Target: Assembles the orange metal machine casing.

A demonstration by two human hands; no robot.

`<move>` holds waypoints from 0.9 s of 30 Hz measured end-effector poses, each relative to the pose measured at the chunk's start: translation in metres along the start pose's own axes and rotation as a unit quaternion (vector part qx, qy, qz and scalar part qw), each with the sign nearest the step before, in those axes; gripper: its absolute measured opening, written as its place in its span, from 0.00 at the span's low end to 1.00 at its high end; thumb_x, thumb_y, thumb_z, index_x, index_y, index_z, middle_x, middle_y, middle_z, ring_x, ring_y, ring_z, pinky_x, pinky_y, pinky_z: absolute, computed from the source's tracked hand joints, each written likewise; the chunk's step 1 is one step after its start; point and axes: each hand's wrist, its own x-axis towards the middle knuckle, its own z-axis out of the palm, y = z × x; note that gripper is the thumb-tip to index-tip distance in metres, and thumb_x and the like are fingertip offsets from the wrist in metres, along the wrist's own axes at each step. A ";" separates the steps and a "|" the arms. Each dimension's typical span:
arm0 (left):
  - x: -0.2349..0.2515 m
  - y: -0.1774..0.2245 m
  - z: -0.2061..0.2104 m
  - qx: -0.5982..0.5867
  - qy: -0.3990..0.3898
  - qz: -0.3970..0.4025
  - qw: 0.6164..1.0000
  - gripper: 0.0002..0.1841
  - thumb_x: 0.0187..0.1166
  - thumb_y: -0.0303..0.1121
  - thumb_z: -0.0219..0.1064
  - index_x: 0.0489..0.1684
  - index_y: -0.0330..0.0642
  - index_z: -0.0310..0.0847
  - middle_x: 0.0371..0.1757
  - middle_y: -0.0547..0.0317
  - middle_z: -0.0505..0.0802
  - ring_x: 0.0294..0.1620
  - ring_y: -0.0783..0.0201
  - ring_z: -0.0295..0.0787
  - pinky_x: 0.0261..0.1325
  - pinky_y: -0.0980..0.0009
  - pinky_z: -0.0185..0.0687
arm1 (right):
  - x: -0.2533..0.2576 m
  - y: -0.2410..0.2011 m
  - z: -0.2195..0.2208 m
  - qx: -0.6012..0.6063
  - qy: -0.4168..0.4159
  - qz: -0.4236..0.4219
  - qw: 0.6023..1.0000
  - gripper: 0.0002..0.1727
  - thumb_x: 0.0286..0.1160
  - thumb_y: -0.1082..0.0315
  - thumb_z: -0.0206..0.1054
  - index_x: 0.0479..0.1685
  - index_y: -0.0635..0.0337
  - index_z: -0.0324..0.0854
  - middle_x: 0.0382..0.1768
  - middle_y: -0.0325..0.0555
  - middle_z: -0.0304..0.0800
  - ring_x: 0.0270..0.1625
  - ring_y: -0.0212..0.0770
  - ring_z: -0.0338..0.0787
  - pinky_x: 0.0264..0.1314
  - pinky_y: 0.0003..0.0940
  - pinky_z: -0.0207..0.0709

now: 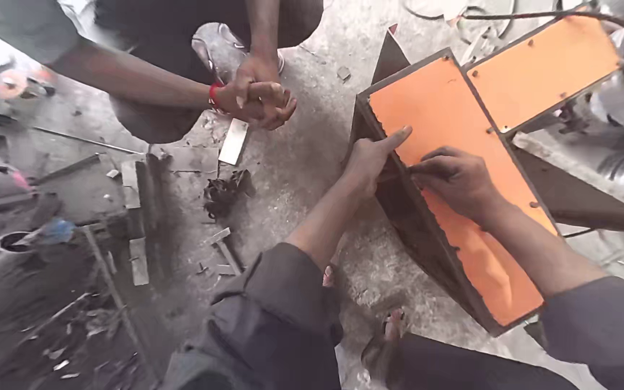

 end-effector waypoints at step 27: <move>0.006 -0.023 0.013 0.033 -0.047 0.096 0.994 0.22 0.78 0.39 0.74 0.62 0.35 0.76 0.36 0.51 0.92 0.32 0.61 0.91 0.39 0.63 0.91 | 0.000 0.000 0.000 -0.041 -0.020 0.035 0.998 0.10 0.73 0.62 0.77 0.37 0.61 0.90 0.36 0.47 0.90 0.41 0.44 0.91 0.50 0.47 0.87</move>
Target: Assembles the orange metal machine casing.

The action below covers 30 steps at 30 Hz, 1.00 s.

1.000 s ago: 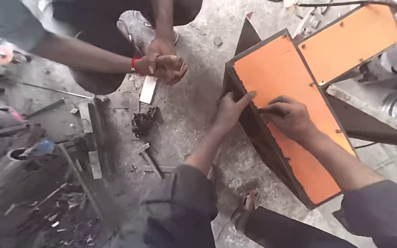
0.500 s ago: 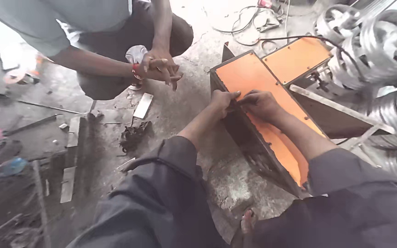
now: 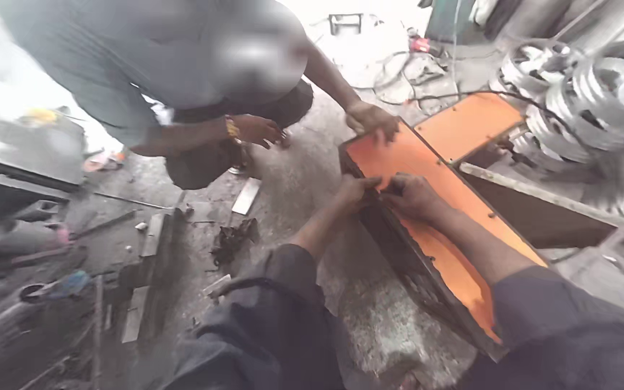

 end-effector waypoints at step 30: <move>0.004 -0.008 0.014 -0.022 0.067 -0.002 0.998 0.23 0.79 0.46 0.74 0.48 0.30 0.81 0.37 0.48 0.93 0.36 0.60 0.92 0.44 0.60 0.90 | -0.014 0.005 0.033 -0.016 0.108 -0.057 0.992 0.10 0.78 0.61 0.68 0.47 0.50 0.95 0.50 0.46 0.94 0.52 0.44 0.93 0.57 0.44 0.89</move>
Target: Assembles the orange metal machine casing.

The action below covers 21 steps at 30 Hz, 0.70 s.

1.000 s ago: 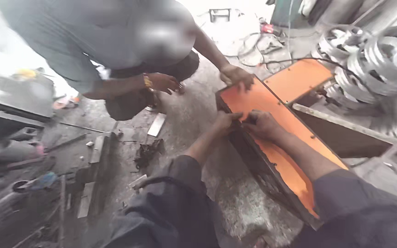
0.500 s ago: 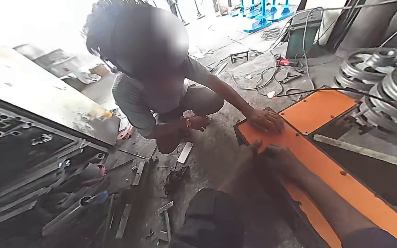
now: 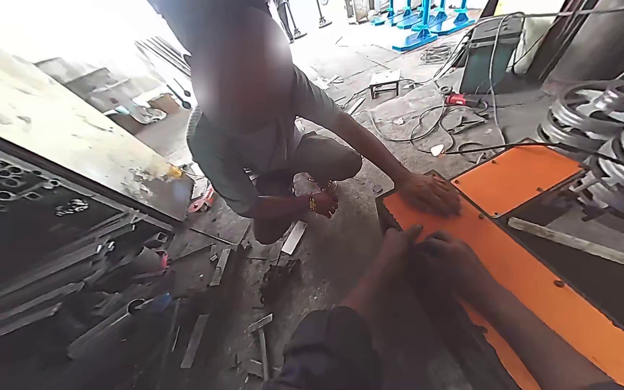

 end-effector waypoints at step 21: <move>-0.010 0.013 0.001 0.045 -0.024 -0.013 0.999 0.14 0.78 0.38 0.75 0.41 0.34 0.82 0.30 0.55 0.91 0.29 0.65 0.88 0.36 0.66 0.86 | 0.031 -0.026 -0.029 -0.007 -0.139 0.143 0.980 0.14 0.78 0.60 0.69 0.55 0.55 0.93 0.49 0.54 0.95 0.58 0.55 0.93 0.66 0.60 0.81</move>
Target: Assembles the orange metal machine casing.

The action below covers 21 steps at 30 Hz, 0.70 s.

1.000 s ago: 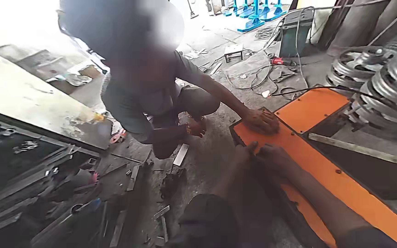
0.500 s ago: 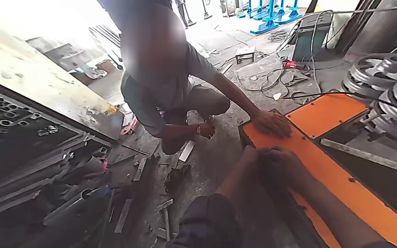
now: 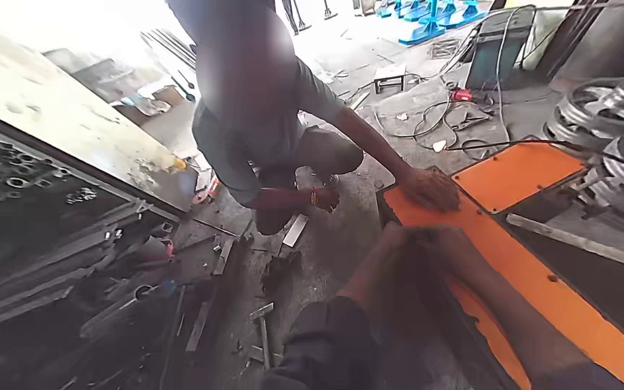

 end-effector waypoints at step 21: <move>0.007 -0.013 -0.010 0.112 -0.021 0.022 0.993 0.25 0.78 0.56 0.71 0.43 0.38 0.86 0.34 0.54 0.90 0.31 0.61 0.86 0.36 0.59 0.84 | -0.005 0.006 0.001 -0.029 0.021 -0.047 0.998 0.09 0.76 0.61 0.74 0.44 0.57 0.93 0.42 0.52 0.94 0.50 0.53 0.93 0.57 0.58 0.85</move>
